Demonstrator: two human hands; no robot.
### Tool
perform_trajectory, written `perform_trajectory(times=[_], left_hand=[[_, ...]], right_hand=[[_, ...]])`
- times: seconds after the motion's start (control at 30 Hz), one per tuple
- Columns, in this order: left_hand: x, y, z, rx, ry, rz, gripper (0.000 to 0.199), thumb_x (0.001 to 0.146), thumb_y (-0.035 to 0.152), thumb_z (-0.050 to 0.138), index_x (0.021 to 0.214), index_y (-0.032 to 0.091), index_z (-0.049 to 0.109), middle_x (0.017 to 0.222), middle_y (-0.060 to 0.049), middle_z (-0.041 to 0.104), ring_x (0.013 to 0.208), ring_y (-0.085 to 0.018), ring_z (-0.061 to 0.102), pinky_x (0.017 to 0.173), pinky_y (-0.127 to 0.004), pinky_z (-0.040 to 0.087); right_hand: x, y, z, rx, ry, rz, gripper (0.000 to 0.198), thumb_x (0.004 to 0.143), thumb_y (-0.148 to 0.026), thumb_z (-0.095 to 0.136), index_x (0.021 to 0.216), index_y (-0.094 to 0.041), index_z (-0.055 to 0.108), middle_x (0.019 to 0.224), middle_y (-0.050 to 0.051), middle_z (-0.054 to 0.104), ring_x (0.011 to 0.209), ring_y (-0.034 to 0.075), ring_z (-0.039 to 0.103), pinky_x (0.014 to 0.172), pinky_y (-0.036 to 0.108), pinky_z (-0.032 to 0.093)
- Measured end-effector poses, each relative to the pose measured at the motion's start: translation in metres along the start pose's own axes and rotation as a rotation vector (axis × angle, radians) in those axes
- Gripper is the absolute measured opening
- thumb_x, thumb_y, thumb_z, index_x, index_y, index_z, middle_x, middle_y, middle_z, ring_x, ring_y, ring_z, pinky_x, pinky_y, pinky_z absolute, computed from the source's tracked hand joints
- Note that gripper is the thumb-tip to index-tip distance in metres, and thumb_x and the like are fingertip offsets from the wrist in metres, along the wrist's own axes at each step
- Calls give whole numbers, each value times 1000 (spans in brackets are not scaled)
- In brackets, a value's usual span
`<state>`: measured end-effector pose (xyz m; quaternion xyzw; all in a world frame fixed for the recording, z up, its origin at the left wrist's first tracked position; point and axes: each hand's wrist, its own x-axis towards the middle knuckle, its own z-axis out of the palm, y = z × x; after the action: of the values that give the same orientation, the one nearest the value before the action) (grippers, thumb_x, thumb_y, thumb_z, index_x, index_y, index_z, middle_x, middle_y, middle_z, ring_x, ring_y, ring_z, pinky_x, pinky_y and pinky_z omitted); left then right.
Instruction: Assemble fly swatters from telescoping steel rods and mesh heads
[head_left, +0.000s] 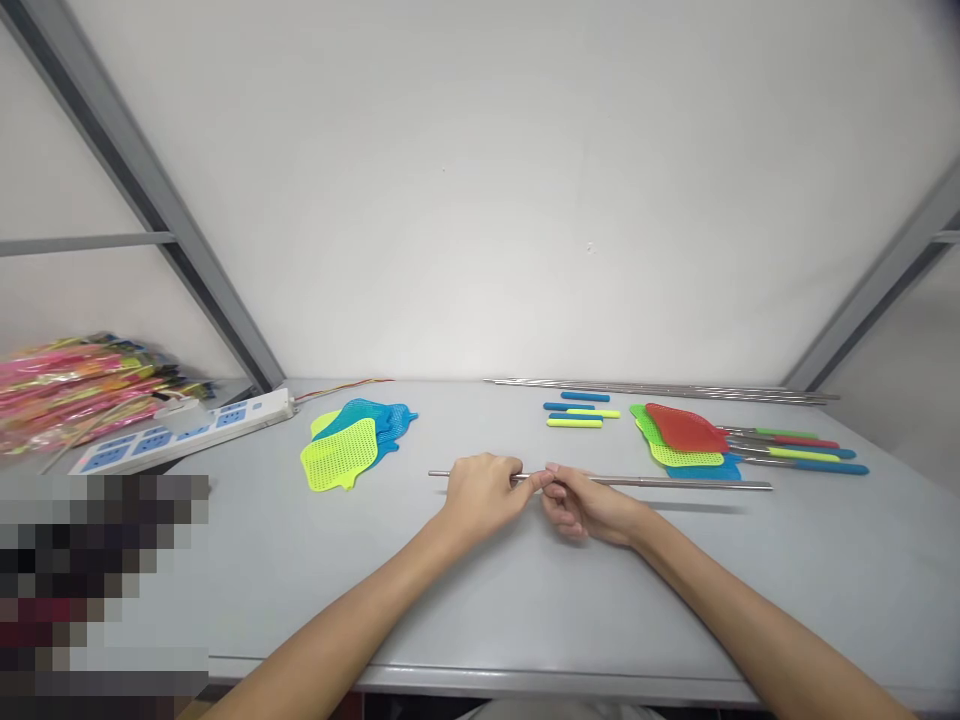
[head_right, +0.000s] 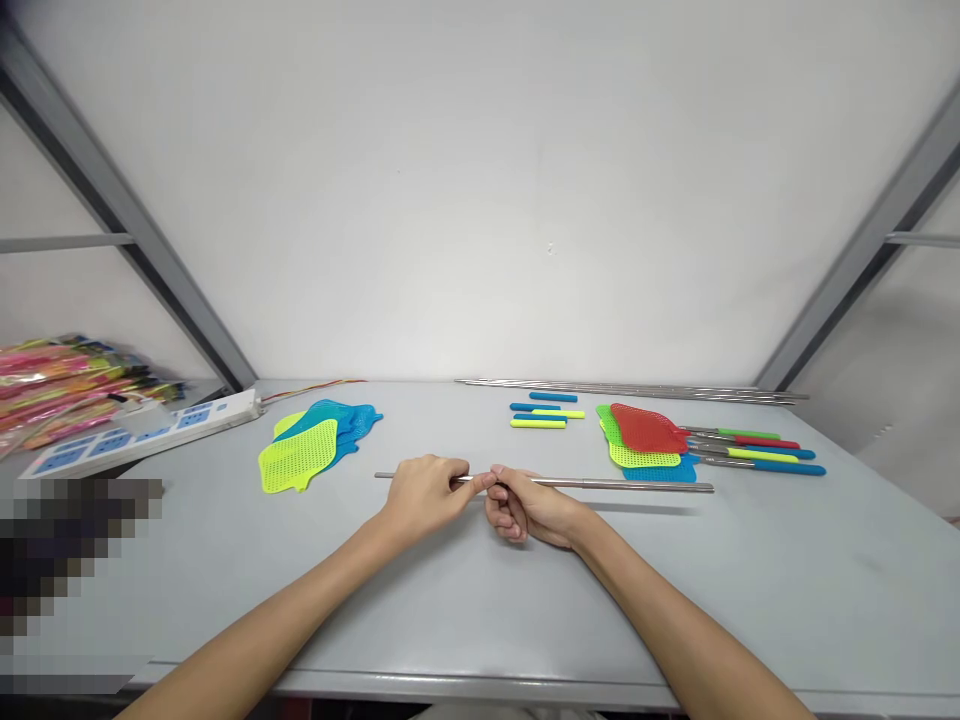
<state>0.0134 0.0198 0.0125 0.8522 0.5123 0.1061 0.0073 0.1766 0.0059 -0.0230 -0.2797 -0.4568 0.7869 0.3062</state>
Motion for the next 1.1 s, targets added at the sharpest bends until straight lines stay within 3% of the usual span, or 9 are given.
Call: perform_trajectory(times=[0.4,0.6,0.8,0.93,1.1], left_hand=[[-2,-2,9,-22,5,143,52,84,48,18,60,19,54,54,-3,57,51,-15,51,45,-25,15],[1,3,18,-123,-20,-2,55,84,50,16,62,18,56,54,-3,56,50,-15,49,46,-24,18],[7,-4,15,-272,-72,50,54,82,53,18,61,18,53,54,0,53,49,-12,45,45,-23,21],[9,-9,8,-284,-68,122,47,83,49,23,65,18,52,58,0,53,53,-12,46,46,-22,24],[10,-13,6,-304,-58,221,31,86,35,25,77,19,51,68,0,54,61,-13,49,53,-22,31]], right_hand=[[0,2,-4,4,-5,37,32,82,-43,30,61,-18,33,47,-4,41,37,7,35,36,18,21],[8,-1,-10,81,0,101,33,81,-41,31,58,-18,33,49,-2,45,38,8,40,37,19,23],[7,-6,-7,19,63,71,32,79,-42,36,58,-17,38,52,-1,47,43,9,42,39,21,28],[4,-13,-8,-91,225,-18,34,75,-42,46,55,-16,40,50,-2,43,42,8,40,39,20,27],[7,-14,-16,-119,464,-185,36,68,-39,57,52,-18,32,44,-8,28,36,4,28,34,18,15]])
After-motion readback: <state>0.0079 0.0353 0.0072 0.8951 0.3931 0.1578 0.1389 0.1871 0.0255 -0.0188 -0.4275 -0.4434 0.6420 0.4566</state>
